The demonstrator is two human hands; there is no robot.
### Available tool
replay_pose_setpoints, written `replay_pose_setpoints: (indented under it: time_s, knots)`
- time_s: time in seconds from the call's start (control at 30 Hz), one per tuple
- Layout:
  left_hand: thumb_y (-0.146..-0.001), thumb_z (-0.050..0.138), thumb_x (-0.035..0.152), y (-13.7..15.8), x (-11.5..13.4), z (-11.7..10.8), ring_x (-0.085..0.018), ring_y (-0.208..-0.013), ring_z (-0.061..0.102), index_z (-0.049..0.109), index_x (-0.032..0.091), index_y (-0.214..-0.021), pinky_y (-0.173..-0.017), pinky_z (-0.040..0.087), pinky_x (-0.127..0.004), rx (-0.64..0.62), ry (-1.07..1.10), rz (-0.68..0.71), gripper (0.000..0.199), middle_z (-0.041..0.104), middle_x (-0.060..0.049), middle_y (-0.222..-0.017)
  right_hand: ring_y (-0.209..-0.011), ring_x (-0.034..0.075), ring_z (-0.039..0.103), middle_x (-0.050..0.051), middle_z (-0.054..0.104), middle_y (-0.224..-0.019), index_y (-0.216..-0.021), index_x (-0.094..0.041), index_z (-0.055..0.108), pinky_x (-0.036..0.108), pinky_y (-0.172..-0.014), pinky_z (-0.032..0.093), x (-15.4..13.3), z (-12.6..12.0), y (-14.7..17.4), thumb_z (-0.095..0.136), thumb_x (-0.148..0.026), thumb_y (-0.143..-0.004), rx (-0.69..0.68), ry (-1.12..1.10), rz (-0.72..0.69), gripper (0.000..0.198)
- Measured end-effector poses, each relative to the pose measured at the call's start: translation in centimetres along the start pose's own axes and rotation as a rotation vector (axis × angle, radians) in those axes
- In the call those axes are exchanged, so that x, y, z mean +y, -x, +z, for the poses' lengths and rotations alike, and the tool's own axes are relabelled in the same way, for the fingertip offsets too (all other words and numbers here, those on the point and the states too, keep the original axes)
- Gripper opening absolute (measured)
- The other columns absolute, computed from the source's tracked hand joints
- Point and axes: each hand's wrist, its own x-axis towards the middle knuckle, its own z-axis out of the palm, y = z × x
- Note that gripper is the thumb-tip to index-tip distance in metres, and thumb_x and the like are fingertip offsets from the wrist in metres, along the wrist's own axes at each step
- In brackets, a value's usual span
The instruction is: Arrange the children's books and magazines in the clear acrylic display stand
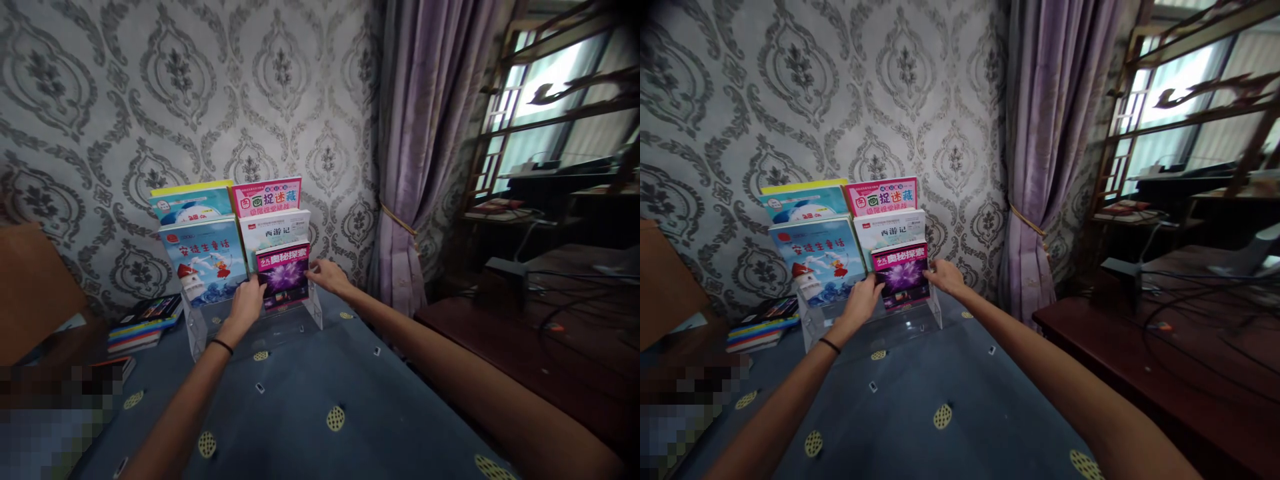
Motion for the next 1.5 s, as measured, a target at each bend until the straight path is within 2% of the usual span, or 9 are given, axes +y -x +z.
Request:
replay_pose_setpoints:
  time_s: [0.53, 0.63, 0.8, 0.97, 1.13, 1.33, 1.5]
  knots:
    - [-0.101, 0.043, 0.031, 0.5, 0.1, -0.3, -0.029, -0.102, 0.072, 0.053, 0.014, -0.125, -0.083, 0.051, -0.033, -0.002, -0.035, 0.004, 0.031, 0.074, -0.018, -0.105, -0.102, 0.029, 0.069, 0.012, 0.075, -0.107, -0.116, -0.016, 0.068, 0.035, -0.081, 0.051, 0.3, 0.3, 0.7, 0.060, -0.041, -0.089, 0.042, -0.103, -0.010, 0.038]
    - [-0.101, 0.043, 0.033, 0.7, 0.2, -0.3, -0.029, -0.101, 0.072, 0.052, 0.015, -0.125, -0.082, 0.051, -0.033, 0.000, -0.053, 0.002, 0.032, 0.074, -0.017, -0.106, -0.101, 0.028, 0.069, 0.012, 0.075, -0.105, -0.119, -0.016, 0.067, 0.036, -0.084, 0.050, 0.4, 0.4, 0.8, 0.059, -0.035, -0.090, 0.079, -0.142, -0.051, 0.037]
    - [-0.102, 0.040, 0.035, 0.8, 0.6, -0.5, -0.031, -0.101, 0.072, 0.052, 0.013, -0.125, -0.079, 0.052, -0.036, -0.001, -0.108, 0.003, 0.034, 0.073, -0.020, -0.109, -0.112, 0.023, 0.064, 0.011, 0.069, -0.124, -0.126, -0.016, 0.061, 0.033, -0.094, 0.048, 0.0, 0.5, 0.7, 0.054, -0.022, -0.089, 0.177, -0.229, -0.172, 0.038]
    - [-0.102, 0.039, 0.036, 0.7, 0.9, -0.6, -0.030, -0.103, 0.072, 0.051, 0.013, -0.127, -0.081, 0.052, -0.035, -0.018, -0.122, -0.011, 0.036, 0.072, -0.020, -0.112, -0.094, 0.021, 0.067, 0.007, 0.075, -0.105, -0.115, -0.016, 0.066, 0.031, -0.085, 0.052, -0.4, 0.8, 0.1, 0.051, -0.015, -0.083, 0.184, -0.373, -0.241, 0.036]
    - [-0.102, 0.039, 0.036, 0.5, 0.9, -0.5, -0.031, -0.103, 0.072, 0.052, 0.012, -0.127, -0.081, 0.053, -0.036, -0.019, -0.133, -0.016, 0.037, 0.072, -0.022, -0.112, -0.087, 0.021, 0.066, 0.004, 0.075, -0.091, -0.109, -0.016, 0.068, 0.030, -0.081, 0.051, -0.3, 1.3, -0.3, 0.052, -0.017, -0.081, 0.185, -0.360, -0.221, 0.033]
    - [-0.102, 0.040, 0.036, 0.4, 1.2, -1.0, -0.032, -0.102, 0.072, 0.054, 0.012, -0.126, -0.081, 0.053, -0.038, -0.018, -0.148, -0.028, 0.037, 0.073, -0.021, -0.109, -0.088, 0.022, 0.065, 0.006, 0.073, -0.093, -0.101, -0.017, 0.067, 0.032, -0.084, 0.048, -0.4, 1.8, -0.4, 0.056, -0.019, -0.082, 0.225, -0.310, -0.170, 0.022]
    - [-0.101, 0.040, 0.038, 0.2, 1.2, -1.4, -0.033, -0.101, 0.072, 0.062, 0.012, -0.118, -0.082, 0.053, -0.040, 0.007, -0.200, -0.042, 0.038, 0.073, -0.021, -0.107, -0.094, 0.024, 0.064, 0.008, 0.071, -0.102, -0.116, -0.017, 0.059, 0.034, -0.086, 0.048, -0.7, 2.2, -0.6, 0.058, -0.025, -0.084, 0.289, -0.302, -0.069, 0.033]
